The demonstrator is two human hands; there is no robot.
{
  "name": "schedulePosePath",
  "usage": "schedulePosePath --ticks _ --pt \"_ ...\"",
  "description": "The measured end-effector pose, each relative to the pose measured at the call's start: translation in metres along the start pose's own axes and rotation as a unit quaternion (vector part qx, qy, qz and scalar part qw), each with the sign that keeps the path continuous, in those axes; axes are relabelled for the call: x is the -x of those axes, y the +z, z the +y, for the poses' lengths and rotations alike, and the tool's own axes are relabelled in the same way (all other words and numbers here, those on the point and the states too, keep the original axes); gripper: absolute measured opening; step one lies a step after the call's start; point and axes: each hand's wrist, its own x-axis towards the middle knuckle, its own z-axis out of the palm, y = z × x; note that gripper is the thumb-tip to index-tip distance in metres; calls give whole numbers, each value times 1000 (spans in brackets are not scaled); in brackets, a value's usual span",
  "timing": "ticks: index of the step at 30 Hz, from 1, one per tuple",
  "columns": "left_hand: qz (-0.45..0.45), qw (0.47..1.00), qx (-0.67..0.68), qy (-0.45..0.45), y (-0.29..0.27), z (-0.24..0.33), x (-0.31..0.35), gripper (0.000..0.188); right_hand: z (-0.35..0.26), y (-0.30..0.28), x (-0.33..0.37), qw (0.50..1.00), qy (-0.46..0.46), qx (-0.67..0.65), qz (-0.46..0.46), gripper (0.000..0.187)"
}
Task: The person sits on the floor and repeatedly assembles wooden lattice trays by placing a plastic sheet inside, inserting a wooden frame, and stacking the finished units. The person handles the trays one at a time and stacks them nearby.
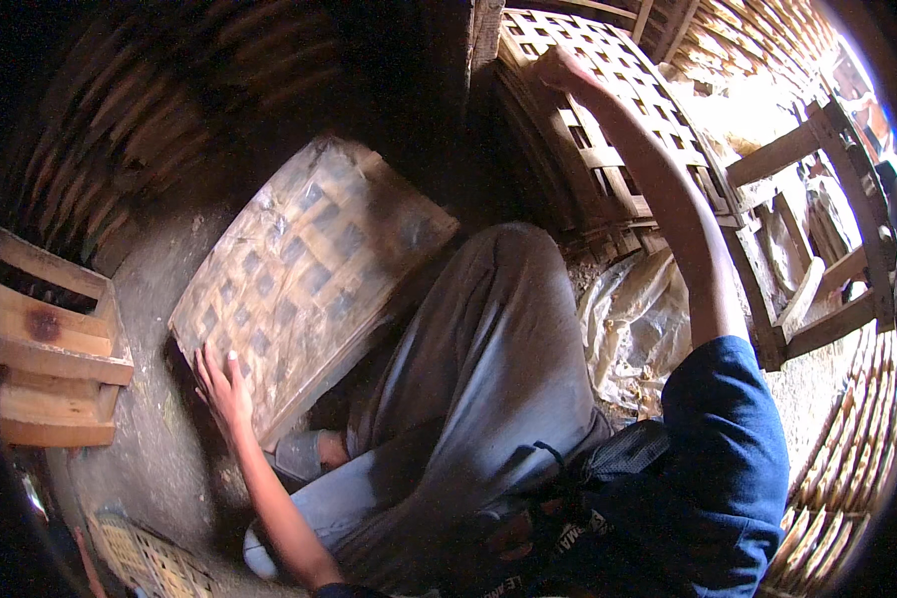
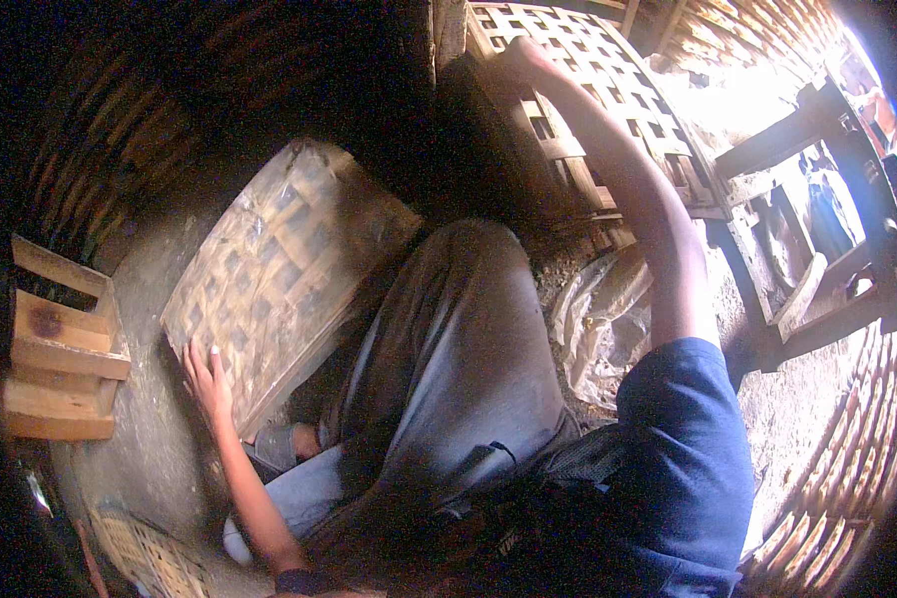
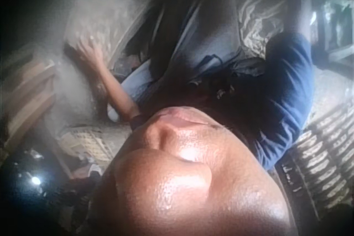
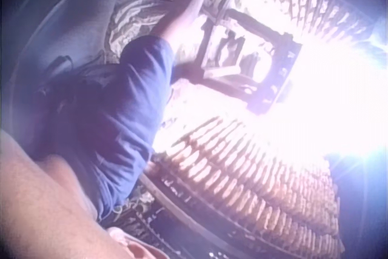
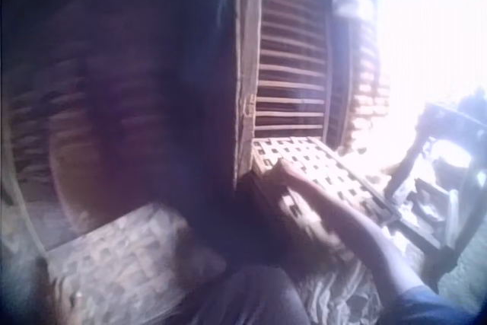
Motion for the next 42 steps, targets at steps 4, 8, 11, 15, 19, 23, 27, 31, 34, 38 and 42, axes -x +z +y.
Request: schedulePosePath --ticks 4,8,11,15,19,23,27,31,34,38,42 --pt "0 1000 0 -1 -1 -1 -2 61 4 -4 -6 999 -2 51 -17 18" --pt "7 1000 -10 -3 3 -2 -2 65 7 -6 -4 992 -2 114 -49 17" --pt "4 1000 -1 -8 1 1 -1 64 2 -4 -9 982 0 171 -78 17" --pt "7 1000 -6 -6 -5 -1 1 62 -2 3 -18 968 3 225 -114 19" --pt "11 1000 8 -2 6 6 -3 62 39 8 -26 956 -31 290 -44 25" --pt "8 1000 3 -5 1 2 -1 62 47 22 -24 973 -34 230 -14 30" --pt "7 1000 0 -8 -2 -3 1 63 38 23 -17 999 11 40 -8 31" --pt "9 1000 -4 1 7 1 -4 65 48 10 -15 999 36 -41 6 33" --pt "8 1000 -13 -4 2 -6 -2 65 28 19 -11 995 50 -88 4 32" --pt "6 1000 -4 -7 2 -4 -1 66 18 12 -10 987 83 -140 9 28" --pt "13 1000 5 -7 5 -4 -2 66 10 4 -7 985 112 -131 -21 25"
